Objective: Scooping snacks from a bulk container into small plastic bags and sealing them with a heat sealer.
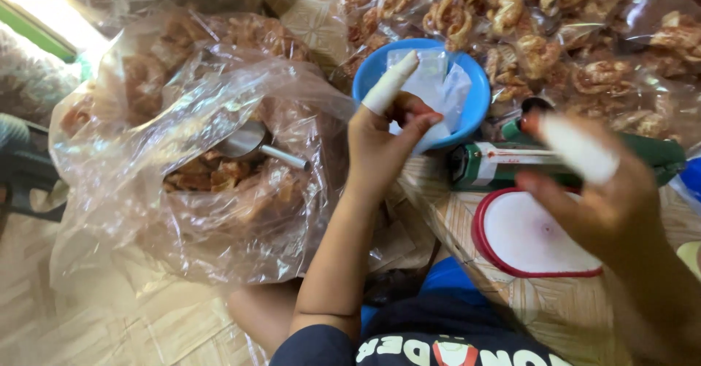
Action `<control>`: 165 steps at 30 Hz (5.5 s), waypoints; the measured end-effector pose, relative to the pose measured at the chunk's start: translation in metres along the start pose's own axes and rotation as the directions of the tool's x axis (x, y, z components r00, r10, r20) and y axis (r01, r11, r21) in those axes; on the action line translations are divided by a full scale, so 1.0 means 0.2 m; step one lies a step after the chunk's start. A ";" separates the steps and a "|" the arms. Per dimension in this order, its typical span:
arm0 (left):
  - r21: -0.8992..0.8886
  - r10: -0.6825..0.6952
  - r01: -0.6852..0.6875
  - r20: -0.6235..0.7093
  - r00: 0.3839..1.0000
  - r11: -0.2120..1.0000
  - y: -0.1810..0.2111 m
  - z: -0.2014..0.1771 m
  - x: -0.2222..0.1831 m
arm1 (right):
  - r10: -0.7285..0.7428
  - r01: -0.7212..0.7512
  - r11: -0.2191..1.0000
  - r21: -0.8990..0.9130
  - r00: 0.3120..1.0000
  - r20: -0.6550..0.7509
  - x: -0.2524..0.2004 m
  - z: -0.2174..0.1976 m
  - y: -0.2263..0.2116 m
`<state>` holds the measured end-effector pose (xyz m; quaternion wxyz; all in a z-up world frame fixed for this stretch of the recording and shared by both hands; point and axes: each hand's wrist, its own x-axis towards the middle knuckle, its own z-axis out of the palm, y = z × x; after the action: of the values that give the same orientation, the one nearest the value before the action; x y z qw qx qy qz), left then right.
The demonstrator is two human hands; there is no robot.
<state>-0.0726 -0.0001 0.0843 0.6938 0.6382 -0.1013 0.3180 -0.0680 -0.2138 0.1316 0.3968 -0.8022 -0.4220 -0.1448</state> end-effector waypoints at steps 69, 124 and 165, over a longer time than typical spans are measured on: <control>-0.047 -0.195 0.189 -0.295 0.936 0.981 0.16 -0.48 -0.73 | -0.273 0.482 0.850 -0.214 0.749 0.603 0.62 1.30 -0.12; 0.685 -0.038 0.394 -0.472 0.881 0.613 0.42 -0.98 -0.58 | -0.021 0.351 0.912 -0.213 0.557 0.830 0.76 1.79 -0.18; 0.849 -0.070 0.518 -0.514 0.855 0.101 0.28 -1.27 0.15 | -0.018 -0.007 0.999 0.048 0.865 0.501 0.93 0.94 0.17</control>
<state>-0.1478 0.2489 0.1049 0.1752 0.8680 0.3821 0.2644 0.0503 0.0227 0.0982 0.2925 -0.8012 -0.5162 0.0771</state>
